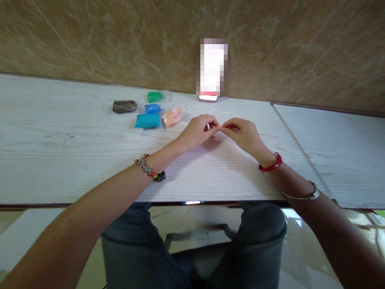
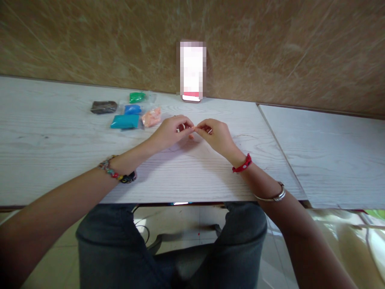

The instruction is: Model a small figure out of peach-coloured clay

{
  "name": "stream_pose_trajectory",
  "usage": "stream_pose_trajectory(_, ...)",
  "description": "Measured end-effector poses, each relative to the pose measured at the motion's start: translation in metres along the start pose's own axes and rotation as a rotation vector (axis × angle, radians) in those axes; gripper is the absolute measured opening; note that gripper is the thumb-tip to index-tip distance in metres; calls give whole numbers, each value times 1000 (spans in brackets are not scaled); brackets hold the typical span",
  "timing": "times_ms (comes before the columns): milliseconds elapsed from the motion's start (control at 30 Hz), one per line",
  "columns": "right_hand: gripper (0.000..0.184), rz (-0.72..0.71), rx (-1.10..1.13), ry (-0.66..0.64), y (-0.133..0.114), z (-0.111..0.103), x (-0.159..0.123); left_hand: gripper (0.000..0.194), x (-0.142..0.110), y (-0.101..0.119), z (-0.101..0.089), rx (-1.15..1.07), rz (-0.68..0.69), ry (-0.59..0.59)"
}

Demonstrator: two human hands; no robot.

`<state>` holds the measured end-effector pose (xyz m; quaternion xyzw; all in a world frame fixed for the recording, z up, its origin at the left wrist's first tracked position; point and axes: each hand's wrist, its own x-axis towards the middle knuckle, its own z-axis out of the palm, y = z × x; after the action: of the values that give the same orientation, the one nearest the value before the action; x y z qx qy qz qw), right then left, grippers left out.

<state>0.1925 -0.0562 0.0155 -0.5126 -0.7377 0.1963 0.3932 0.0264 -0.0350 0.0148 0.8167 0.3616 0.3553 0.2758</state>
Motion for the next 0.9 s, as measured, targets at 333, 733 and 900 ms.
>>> stream_pose_trajectory(333,13,-119,-140,-24,-4,-1,-2,10,0,-1,1,133,101,5)
stream_pose_trajectory(733,11,-108,-134,18,-1,0,0,6,0,-1,0,43,22,-3)
stream_pose_trajectory(900,9,-123,-168,-6,-1,0,-1,6,1,-3,-1,150,92,14)
